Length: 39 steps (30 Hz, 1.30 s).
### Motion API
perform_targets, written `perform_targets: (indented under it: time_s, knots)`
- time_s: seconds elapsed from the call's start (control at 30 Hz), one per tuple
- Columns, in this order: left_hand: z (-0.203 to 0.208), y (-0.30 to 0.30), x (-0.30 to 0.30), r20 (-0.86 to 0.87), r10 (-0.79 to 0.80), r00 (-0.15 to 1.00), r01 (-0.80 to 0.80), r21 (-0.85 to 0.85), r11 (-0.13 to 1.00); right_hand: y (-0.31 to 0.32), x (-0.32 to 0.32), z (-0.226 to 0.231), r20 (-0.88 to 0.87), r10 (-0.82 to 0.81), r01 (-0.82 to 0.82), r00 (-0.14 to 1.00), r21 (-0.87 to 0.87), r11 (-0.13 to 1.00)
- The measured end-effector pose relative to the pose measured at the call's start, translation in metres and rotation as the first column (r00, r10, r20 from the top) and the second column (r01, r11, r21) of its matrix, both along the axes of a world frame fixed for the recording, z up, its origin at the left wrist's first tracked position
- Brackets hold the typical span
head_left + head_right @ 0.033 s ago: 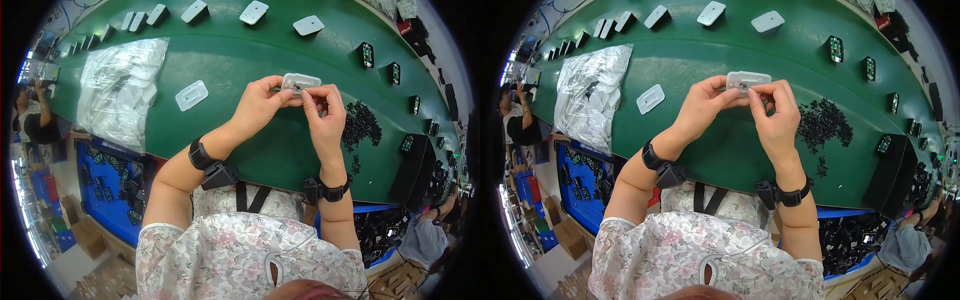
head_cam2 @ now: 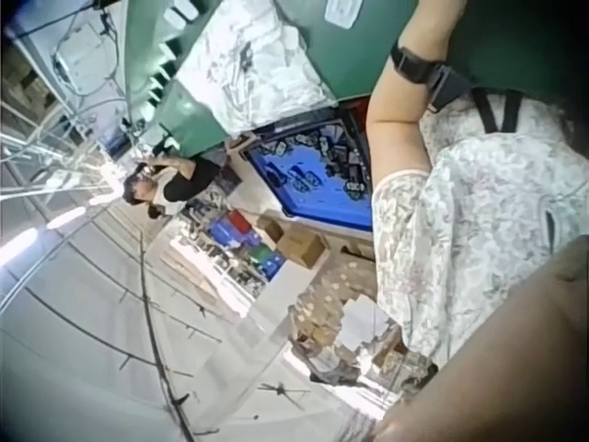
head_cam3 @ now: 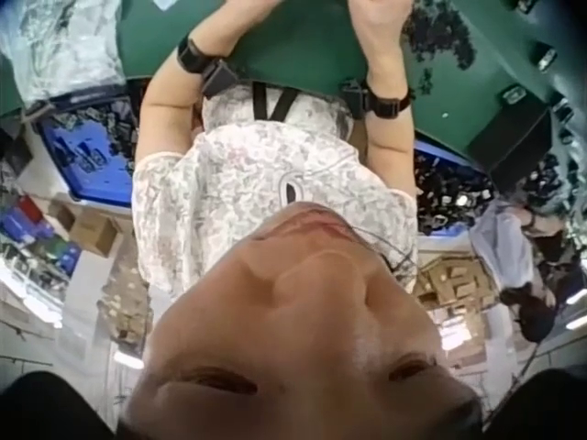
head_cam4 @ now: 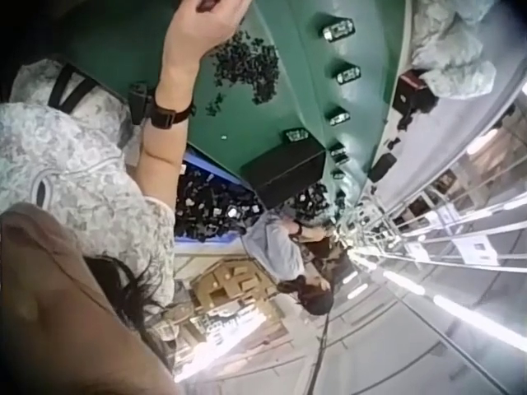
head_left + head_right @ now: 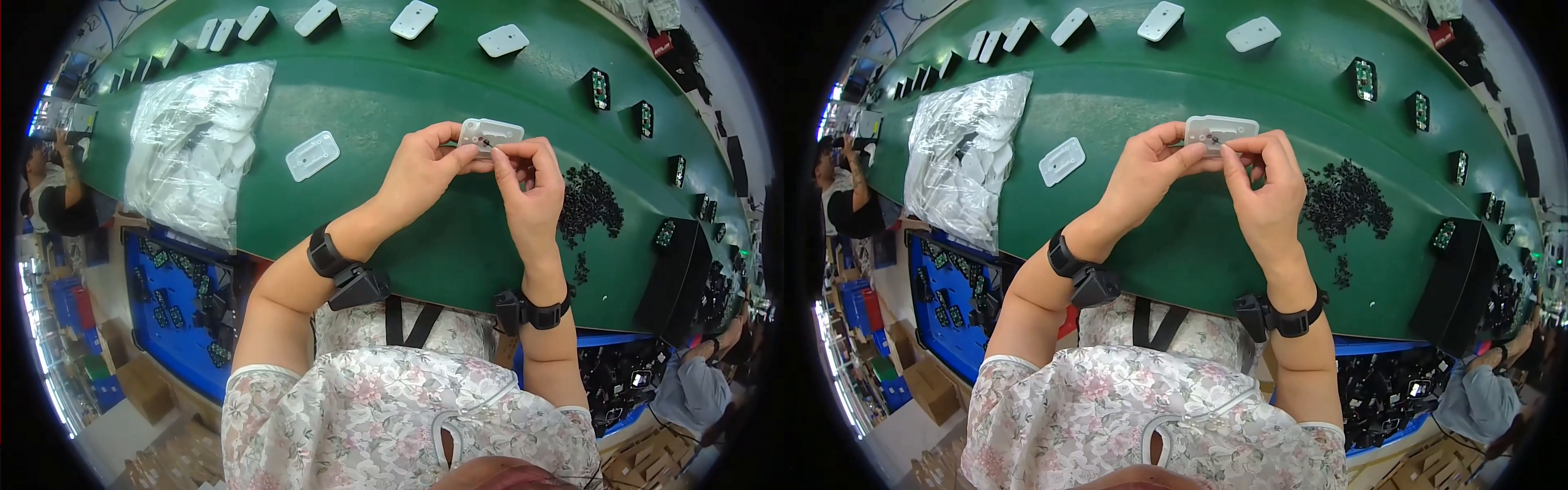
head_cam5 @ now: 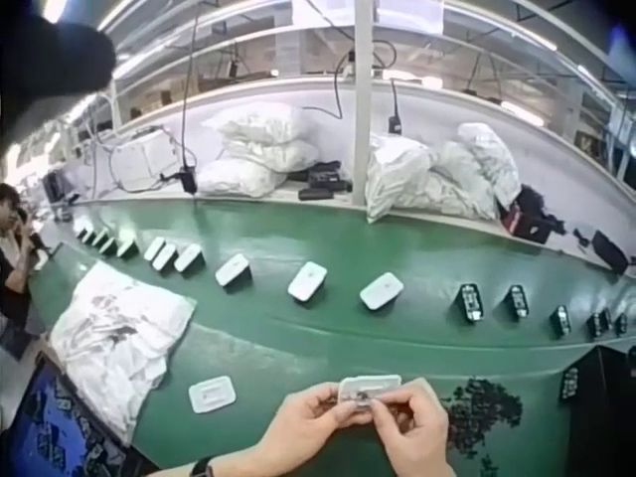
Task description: Assembling electronic circuit boards into plastic housings on a factory production line.
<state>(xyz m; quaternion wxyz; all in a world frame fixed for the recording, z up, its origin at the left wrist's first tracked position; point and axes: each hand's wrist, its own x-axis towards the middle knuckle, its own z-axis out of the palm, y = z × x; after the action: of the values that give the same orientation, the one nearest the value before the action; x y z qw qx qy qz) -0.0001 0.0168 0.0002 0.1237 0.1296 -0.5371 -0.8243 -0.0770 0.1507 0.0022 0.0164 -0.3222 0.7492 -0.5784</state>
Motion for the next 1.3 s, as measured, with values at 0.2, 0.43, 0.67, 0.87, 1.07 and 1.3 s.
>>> perform_targets:
  time_s: [0.2,0.43,0.67,0.87,1.07,1.3]
  knots:
    - [-0.004,0.004,0.001,-0.042,0.007,0.999,-0.015,-0.209,0.978,0.001,0.002,-0.001,0.171,0.038,-0.033,0.985,-0.034,0.999]
    - [-0.010,0.002,0.001,-0.145,0.059,0.988,-0.115,-0.417,0.902,0.002,0.005,-0.004,0.315,0.050,-0.039,0.948,-0.043,0.998]
    - [0.000,0.002,0.002,-0.079,-0.034,0.996,0.021,-0.171,0.985,0.008,-0.006,0.009,-0.093,-0.020,0.021,0.996,0.009,1.000]
    - [-0.002,0.001,0.002,-0.033,-0.096,0.995,0.087,-0.210,0.974,0.013,-0.008,0.013,0.251,0.082,-0.102,0.965,0.069,0.992]
    - [0.006,0.000,0.001,0.005,-0.137,0.991,0.136,-0.153,0.979,0.013,-0.008,0.013,0.236,0.012,-0.047,0.972,0.144,0.988]
    - [-0.012,-0.047,-0.007,0.167,-0.013,0.986,0.060,-0.277,0.959,0.003,-0.032,0.004,0.221,0.100,-0.129,0.970,0.118,0.985]
